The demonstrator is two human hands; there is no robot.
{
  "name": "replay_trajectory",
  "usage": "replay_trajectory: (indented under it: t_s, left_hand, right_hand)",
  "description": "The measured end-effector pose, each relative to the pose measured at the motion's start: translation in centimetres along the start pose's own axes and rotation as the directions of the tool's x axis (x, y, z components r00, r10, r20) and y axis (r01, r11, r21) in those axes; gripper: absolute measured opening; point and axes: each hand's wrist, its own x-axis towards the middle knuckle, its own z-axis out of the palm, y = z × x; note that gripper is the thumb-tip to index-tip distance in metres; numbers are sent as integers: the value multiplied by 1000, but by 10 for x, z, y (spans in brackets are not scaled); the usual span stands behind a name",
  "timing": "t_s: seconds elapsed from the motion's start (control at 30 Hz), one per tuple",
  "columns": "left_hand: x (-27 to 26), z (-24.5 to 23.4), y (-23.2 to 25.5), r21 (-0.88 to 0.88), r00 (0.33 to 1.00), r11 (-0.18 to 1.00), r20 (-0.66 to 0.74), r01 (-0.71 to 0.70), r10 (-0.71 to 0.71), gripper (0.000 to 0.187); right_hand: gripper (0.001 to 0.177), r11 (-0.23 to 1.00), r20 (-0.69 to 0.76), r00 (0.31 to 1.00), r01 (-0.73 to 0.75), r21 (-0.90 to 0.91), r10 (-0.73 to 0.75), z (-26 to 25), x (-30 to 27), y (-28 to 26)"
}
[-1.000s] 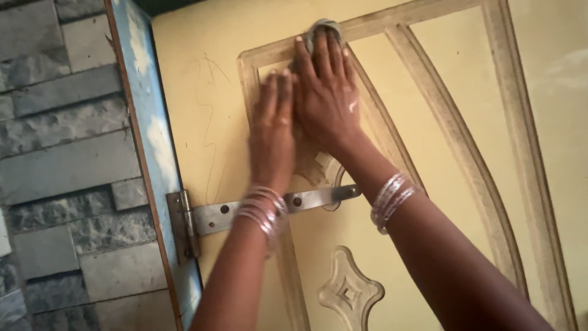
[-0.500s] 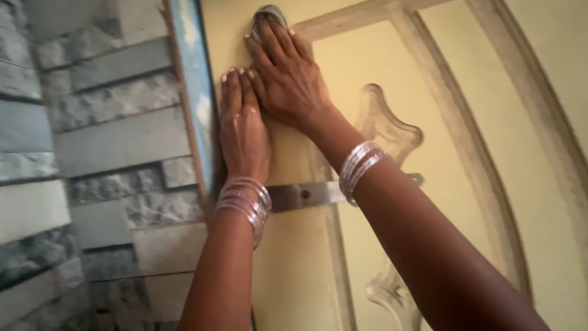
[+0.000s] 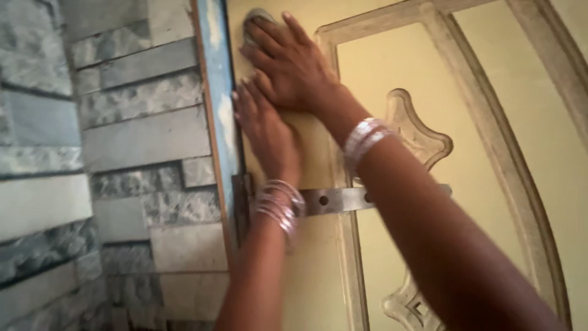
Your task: The person wipes the surface of a cream-colored door with a cloth, moving the cloth in circular and vertical motions across the panels and around the handle and hinges.
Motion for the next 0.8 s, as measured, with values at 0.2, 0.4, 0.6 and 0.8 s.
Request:
replay_trajectory:
  t_s: [0.2,0.4,0.6,0.8]
  left_hand:
    - [-27,-3,39,22,977,979,60,204,-205,75]
    - [-77,-23,80,-4,958,968,143,251,-248,85]
    - [-84,-3,95,105,981,977,37,183,-188,80]
    - [-11,42,107,74,999,996,-9,53,-53,74]
  right_hand:
    - [57,992,101,987,127,27,-129,-22,-26,-2]
    - [58,957,173,941,286,54,-291,-38,-63,3]
    - [54,964,266,927,248,93,-264,-55,-69,16]
    - [56,996,86,996,-25,-80,32,-71,-34,77]
